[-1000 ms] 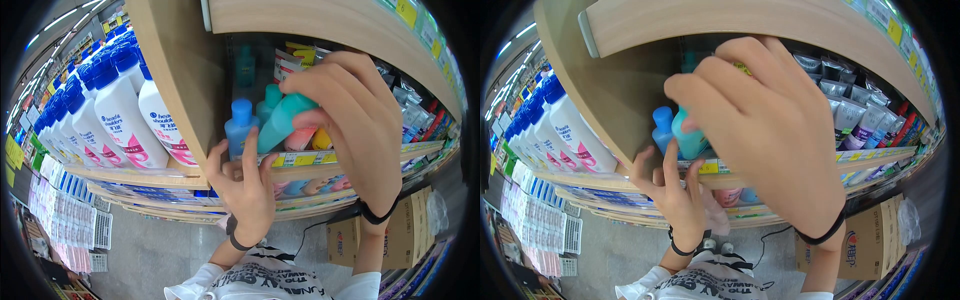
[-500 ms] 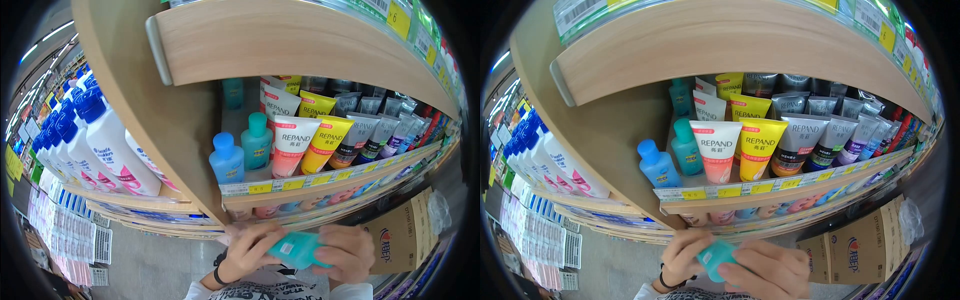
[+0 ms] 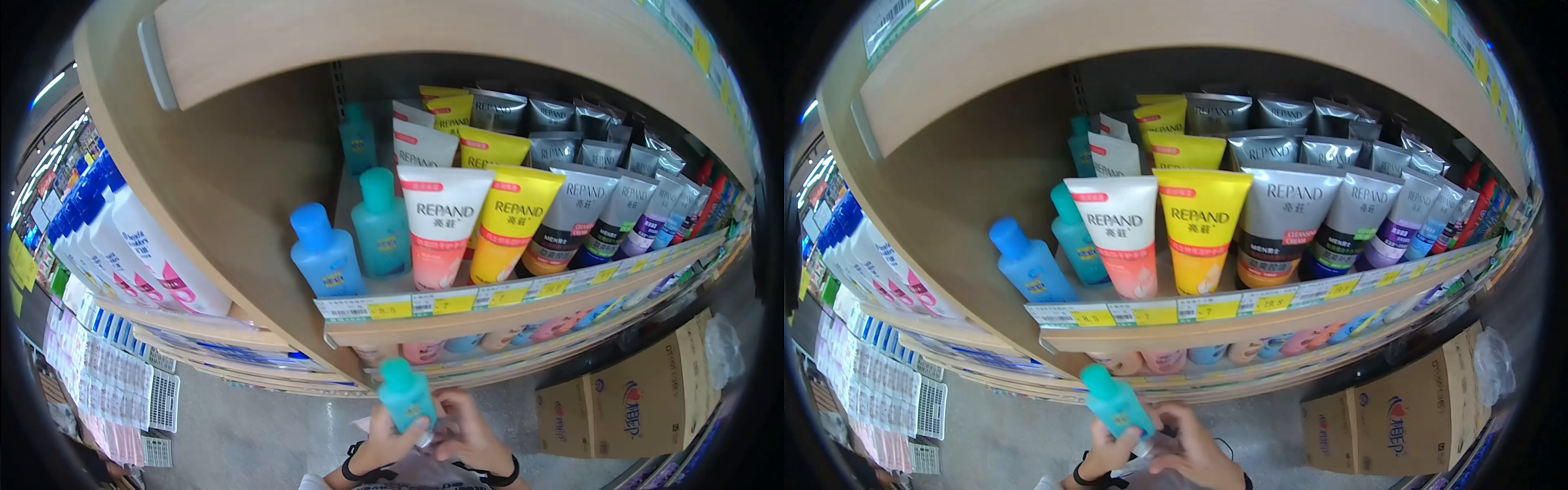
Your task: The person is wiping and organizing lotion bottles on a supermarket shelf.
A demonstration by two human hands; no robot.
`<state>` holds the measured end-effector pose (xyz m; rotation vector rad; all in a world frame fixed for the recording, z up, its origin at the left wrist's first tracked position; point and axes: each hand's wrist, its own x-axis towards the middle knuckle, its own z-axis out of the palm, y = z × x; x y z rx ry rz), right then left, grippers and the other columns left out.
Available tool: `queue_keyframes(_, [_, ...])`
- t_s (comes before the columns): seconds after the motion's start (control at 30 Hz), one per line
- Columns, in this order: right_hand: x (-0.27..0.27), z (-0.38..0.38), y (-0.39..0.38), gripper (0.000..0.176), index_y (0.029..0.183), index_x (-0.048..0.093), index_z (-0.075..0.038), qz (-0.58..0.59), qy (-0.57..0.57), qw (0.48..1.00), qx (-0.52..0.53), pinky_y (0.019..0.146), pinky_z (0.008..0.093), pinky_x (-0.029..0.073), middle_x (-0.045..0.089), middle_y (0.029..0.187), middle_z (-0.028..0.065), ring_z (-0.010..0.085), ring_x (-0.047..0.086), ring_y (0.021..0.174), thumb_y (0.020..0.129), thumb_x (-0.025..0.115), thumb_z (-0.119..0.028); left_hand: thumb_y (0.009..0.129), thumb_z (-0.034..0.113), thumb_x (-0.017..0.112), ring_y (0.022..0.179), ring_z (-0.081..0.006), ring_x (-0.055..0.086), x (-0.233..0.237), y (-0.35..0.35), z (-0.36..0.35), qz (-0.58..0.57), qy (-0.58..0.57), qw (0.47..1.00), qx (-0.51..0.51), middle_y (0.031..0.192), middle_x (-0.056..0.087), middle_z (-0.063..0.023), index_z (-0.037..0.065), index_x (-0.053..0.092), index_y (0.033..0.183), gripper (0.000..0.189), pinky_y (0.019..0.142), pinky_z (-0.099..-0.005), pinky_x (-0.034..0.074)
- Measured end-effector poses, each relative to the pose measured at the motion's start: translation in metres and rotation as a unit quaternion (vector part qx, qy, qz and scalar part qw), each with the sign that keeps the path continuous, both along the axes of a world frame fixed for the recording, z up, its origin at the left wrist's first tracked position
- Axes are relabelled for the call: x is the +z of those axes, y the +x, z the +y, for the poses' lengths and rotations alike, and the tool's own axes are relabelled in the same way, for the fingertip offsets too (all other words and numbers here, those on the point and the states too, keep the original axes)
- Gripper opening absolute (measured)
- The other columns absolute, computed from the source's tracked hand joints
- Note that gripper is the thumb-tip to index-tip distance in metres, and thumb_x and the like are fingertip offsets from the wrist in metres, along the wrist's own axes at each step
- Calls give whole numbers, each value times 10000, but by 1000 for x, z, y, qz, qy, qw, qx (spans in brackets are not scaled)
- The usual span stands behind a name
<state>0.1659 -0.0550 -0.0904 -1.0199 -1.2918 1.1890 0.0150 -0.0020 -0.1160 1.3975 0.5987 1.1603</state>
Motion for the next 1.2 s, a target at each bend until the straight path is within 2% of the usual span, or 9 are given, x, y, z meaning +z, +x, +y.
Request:
queue_keyframes(0.33, [-15,-17,18,68,853,584,28,-73,-110,991,16,531,196,427,589,633,34,64,546,602,800,567,-10,866,179,520,749,-141,550,26,21,-1,-115,-70,991,25,861,588,-107,-48,506,959,246,662,-269,451])
queue_keyframes(0.57, [13,-20,50,256,988,546,37,307,0,865,-398,683,263,496,613,894,98,126,596,797,881,536,-195,853,181,541,736,-125,571,27,20,-2,15,11,1000,11,807,609,-69,-27,531,967,238,658,-262,458])
queue_keyframes(0.7, [29,-31,17,369,960,572,30,382,78,857,-336,839,411,467,596,1002,184,294,594,940,890,503,-325,805,200,618,700,-125,576,25,30,-12,18,-41,998,-53,821,616,-70,5,542,1010,293,632,-276,469])
queue_keyframes(0.8, [11,-18,18,582,1143,482,-25,60,189,963,-182,1021,424,269,470,1210,107,299,423,1170,889,349,-532,673,223,737,717,-229,630,25,44,-16,112,135,984,12,827,621,-130,18,521,1094,516,664,-303,493])
queue_keyframes(0.87, [25,4,15,587,1071,567,-18,-350,435,813,-164,1016,413,264,402,1297,124,273,372,1220,870,386,-538,661,225,743,738,-270,630,27,44,-17,116,86,990,-1,837,618,-149,26,501,1120,556,670,-317,496])
queue_keyframes(0.97, [-1,-6,17,558,998,614,-5,1,220,973,-63,1022,418,233,338,1345,182,316,306,1266,857,430,-512,658,230,740,764,-321,624,28,40,-14,143,82,986,-1,869,615,-171,40,473,1155,595,664,-339,500])
queue_keyframes(1.03, [9,-4,6,490,997,599,8,6,105,982,-156,1021,427,222,262,1380,237,321,279,1282,869,469,-447,677,235,720,770,-343,613,28,38,-13,190,165,968,15,914,612,-176,52,455,1173,592,639,-356,501])
queue_keyframes(1.1, [7,5,9,358,999,547,78,-262,367,872,-192,1039,491,180,73,1422,261,420,171,1299,812,611,-221,691,218,698,697,-340,613,23,43,-8,210,243,947,18,838,616,-170,55,469,1152,539,595,-362,498])
queue_keyframes(1.2, [5,9,4,313,1029,537,67,-130,275,928,-214,1017,545,199,88,1427,247,445,153,1294,827,583,-168,691,209,689,666,-338,609,20,43,-10,235,217,946,46,793,608,-177,45,479,1135,518,577,-359,493])
